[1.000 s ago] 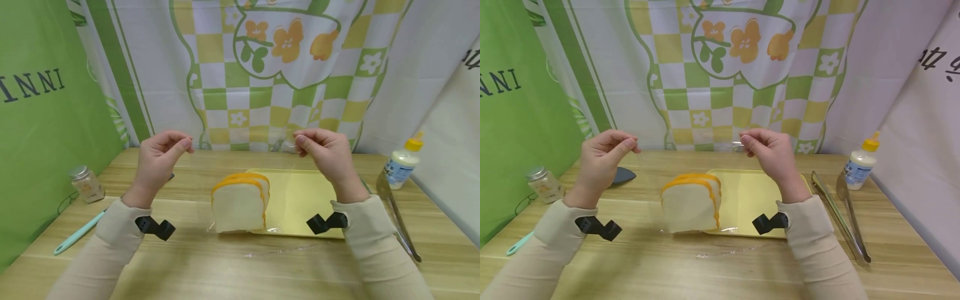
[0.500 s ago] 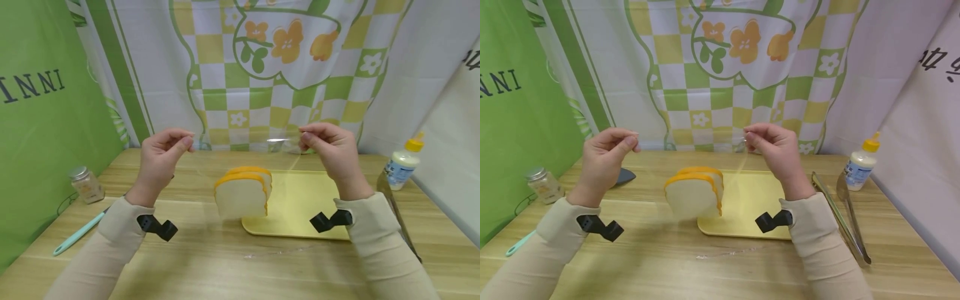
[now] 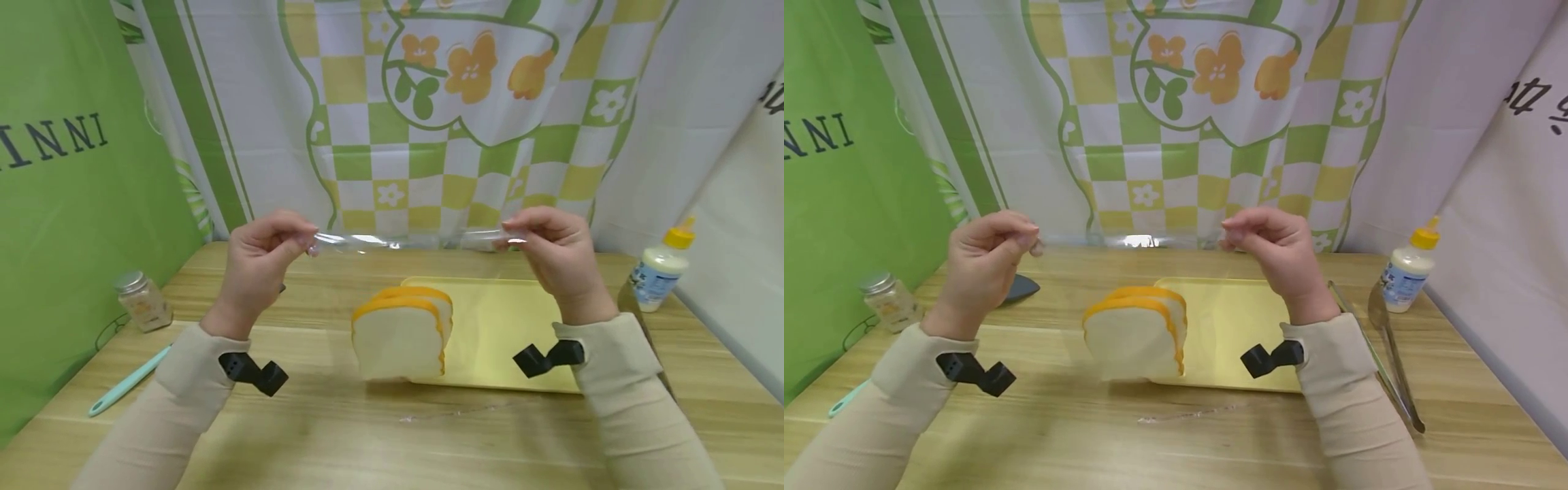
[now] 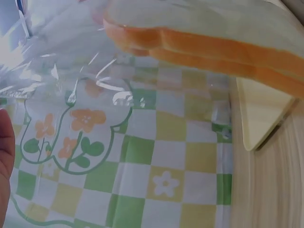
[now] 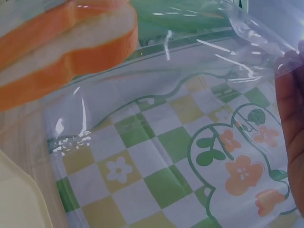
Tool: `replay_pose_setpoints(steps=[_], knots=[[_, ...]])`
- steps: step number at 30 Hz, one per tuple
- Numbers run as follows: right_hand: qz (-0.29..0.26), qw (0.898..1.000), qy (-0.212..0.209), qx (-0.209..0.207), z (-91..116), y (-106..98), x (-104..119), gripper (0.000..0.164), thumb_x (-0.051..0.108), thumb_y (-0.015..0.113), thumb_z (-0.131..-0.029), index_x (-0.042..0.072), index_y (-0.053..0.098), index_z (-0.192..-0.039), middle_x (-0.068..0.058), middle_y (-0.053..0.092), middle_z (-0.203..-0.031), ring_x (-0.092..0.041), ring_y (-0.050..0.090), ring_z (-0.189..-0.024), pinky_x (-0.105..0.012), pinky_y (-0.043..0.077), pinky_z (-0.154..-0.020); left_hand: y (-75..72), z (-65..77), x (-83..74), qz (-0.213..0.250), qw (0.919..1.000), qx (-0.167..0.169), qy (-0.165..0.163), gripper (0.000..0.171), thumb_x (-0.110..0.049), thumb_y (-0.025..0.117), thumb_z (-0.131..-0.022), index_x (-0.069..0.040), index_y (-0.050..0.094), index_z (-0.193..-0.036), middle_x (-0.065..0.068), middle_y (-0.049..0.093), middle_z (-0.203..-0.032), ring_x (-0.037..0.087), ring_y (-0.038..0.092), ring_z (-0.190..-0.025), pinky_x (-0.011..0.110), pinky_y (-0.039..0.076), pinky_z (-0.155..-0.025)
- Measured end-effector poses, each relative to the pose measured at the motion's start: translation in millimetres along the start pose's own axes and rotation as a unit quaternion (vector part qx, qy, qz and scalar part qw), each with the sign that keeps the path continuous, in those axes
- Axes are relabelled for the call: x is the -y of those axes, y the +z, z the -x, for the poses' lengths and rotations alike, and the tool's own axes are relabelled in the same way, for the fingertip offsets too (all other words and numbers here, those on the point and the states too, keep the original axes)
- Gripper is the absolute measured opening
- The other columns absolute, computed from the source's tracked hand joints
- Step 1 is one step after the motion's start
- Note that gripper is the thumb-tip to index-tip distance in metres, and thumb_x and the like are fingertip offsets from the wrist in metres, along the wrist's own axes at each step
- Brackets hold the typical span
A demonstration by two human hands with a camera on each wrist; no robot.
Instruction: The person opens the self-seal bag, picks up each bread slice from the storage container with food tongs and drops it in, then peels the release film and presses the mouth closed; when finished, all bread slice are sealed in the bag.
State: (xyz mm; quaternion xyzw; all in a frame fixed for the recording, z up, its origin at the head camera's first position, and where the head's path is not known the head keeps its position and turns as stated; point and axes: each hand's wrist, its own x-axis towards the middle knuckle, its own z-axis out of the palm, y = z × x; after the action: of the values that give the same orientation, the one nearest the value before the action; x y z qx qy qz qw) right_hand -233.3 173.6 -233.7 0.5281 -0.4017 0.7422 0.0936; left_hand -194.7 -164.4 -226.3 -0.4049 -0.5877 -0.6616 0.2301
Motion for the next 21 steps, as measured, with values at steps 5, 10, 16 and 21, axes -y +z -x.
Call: replay_pose_setpoints(steps=[5, 10, 16, 21], knots=[[-0.005, 1.000, -0.006, 0.025, -1.3, -1.4, 4.3, 0.011, -0.013, 0.057, -0.084, -0.018, 0.063, -0.092, -0.021, 0.067, -0.090, -0.026, 0.066, -0.080, -0.031, 0.055, -0.071, -2.8, 0.4, -2.3, -0.030, 0.9992, 0.024, -0.008, 0.028, 0.009, 0.057, -0.086, -0.015, 0.071, -0.090, -0.002, 0.067, -0.087, 0.009, 0.060, -0.071, 0.022, 0.052, -0.066], [0.008, 0.999, -0.013, 0.030, -0.3, -2.9, 6.5, 0.011, -0.016, 0.056, -0.083, -0.017, 0.064, -0.089, -0.021, 0.068, -0.090, -0.025, 0.065, -0.080, -0.029, 0.054, -0.071, -3.9, -0.7, -1.9, -0.032, 0.9985, 0.045, 0.005, 0.034, 0.010, 0.055, -0.086, -0.018, 0.071, -0.096, -0.004, 0.066, -0.088, 0.009, 0.060, -0.074, 0.023, 0.052, -0.067], [0.017, 1.000, -0.003, 0.024, 1.6, -1.8, 9.1, 0.010, -0.017, 0.057, -0.081, -0.016, 0.066, -0.086, -0.020, 0.069, -0.088, -0.024, 0.066, -0.080, -0.027, 0.055, -0.071, -4.8, -0.3, -0.8, -0.018, 0.9982, 0.057, 0.010, 0.035, 0.014, 0.053, -0.085, -0.015, 0.073, -0.089, -0.004, 0.067, -0.087, 0.010, 0.058, -0.075, 0.021, 0.051, -0.067], [0.043, 0.998, -0.017, 0.042, -0.3, 0.3, 9.3, 0.009, -0.014, 0.058, -0.082, -0.017, 0.065, -0.087, -0.020, 0.069, -0.087, -0.024, 0.067, -0.079, -0.028, 0.054, -0.072, -4.5, 0.8, -1.5, -0.024, 0.9982, 0.055, 0.004, 0.043, 0.018, 0.047, -0.081, -0.017, 0.072, -0.087, -0.005, 0.067, -0.086, 0.009, 0.059, -0.074, 0.021, 0.051, -0.066]])
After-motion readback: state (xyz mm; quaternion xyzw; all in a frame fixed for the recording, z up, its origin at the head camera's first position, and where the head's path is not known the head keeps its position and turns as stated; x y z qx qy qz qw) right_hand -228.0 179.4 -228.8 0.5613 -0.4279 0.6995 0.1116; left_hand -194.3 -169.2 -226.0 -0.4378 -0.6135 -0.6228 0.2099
